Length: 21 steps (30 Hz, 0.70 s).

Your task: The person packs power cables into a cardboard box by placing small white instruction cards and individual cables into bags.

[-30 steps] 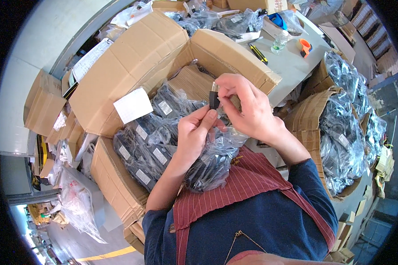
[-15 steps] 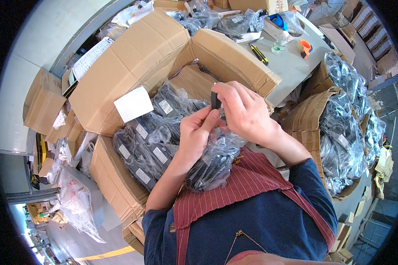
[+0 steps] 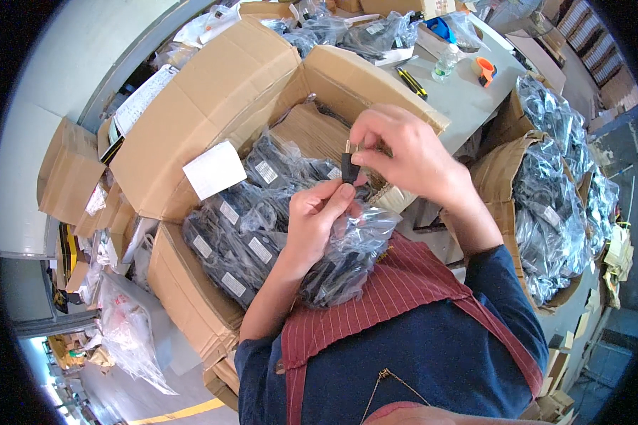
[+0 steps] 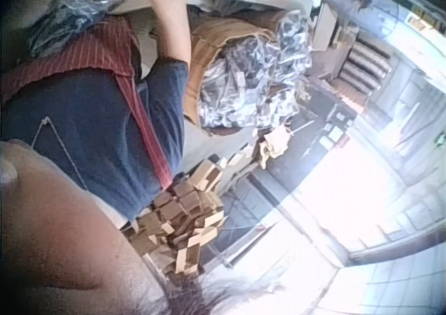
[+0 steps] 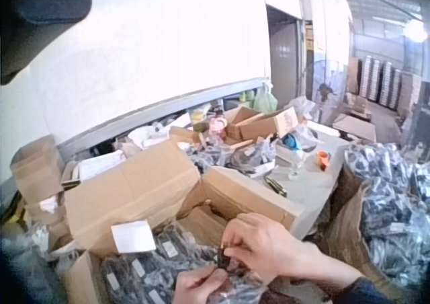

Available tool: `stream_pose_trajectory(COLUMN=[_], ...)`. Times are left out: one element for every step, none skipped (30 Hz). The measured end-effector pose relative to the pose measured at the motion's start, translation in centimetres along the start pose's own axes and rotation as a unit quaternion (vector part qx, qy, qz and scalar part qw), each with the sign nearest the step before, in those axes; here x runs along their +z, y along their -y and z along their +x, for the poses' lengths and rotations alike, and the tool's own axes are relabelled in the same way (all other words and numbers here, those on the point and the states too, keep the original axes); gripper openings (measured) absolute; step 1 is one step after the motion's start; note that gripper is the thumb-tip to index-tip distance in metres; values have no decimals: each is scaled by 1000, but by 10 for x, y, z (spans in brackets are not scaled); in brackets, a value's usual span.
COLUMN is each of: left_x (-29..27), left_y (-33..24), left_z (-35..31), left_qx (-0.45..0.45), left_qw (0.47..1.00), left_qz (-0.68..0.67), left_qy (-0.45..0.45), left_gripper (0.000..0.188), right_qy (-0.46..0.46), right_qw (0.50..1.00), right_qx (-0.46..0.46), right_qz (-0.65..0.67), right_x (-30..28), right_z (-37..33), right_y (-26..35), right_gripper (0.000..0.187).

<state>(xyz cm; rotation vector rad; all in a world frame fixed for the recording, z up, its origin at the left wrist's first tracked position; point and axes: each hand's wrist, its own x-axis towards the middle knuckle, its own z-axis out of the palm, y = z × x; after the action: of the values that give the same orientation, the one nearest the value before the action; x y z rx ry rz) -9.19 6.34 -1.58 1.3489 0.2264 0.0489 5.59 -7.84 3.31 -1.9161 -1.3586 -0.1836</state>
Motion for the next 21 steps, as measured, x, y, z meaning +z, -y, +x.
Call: stream_pose_trajectory(left_x=[-1,-1,1,4,5,5,3,1,1,0,-2,-3,-2,-2,-1,0,1,2,-1,-2,-3], left_y=[1,1,1,0,-1,-1,-1,0,-3,-1,4,7,6,4,3,1,-3,-5,-3,-1,0], left_z=[0,0,-2,-4,-5,-5,-6,-6,-7,-6,-5,-4,-3,-3,-2,-1,-1,-1,-2,-3,-5], left_qx=[-5,-10,-11,3,16,15,3,-11,-19,-21,-11,0,-2,-14,-25,-27,-18,-7,1,1,18], left_qw=[1000,1000,1000,999,997,998,998,998,998,998,998,998,998,998,998,998,999,999,999,999,997], left_qz=[-13,-26,-23,-46,-68,-65,-62,-60,-61,-59,-63,-66,-63,-65,-66,-62,-48,-33,-50,-46,-71], left_qy=[2,3,7,13,20,23,14,4,-3,-1,5,10,16,5,-6,-2,-9,-16,-13,-11,-39], left_gripper=[35,37,37,37,37,37,37,37,38,38,37,36,36,36,36,36,35,35,34,34,33], right_qy=[22,44,15,10,-18,-47,-48,1,50,47,78,110,88,81,41,3,1,-5,67,138,190], right_qw=[998,993,993,993,993,992,992,975,937,937,926,913,936,936,940,942,929,929,902,867,845], right_qx=[46,91,106,108,106,105,105,131,154,155,156,157,115,117,124,132,161,162,201,237,237], right_qz=[34,68,50,49,48,47,48,181,309,310,336,361,322,322,315,310,332,333,376,415,440], right_x=[-5,-9,-3,2,6,7,7,7,8,8,9,11,17,21,24,26,26,21,13,6,2], right_z=[2,5,2,1,-1,-2,-4,-6,-9,-11,-12,-12,-15,-18,-20,-21,-23,-25,-27,-29,-34], right_y=[-3,-7,-18,-26,-32,-35,-34,-30,-27,-23,-18,-15,-21,-21,-21,-23,-27,-28,-28,-28,-28], right_gripper=[21,19,20,20,19,19,19,20,22,22,24,25,24,24,26,28,31,31,35,40,51])
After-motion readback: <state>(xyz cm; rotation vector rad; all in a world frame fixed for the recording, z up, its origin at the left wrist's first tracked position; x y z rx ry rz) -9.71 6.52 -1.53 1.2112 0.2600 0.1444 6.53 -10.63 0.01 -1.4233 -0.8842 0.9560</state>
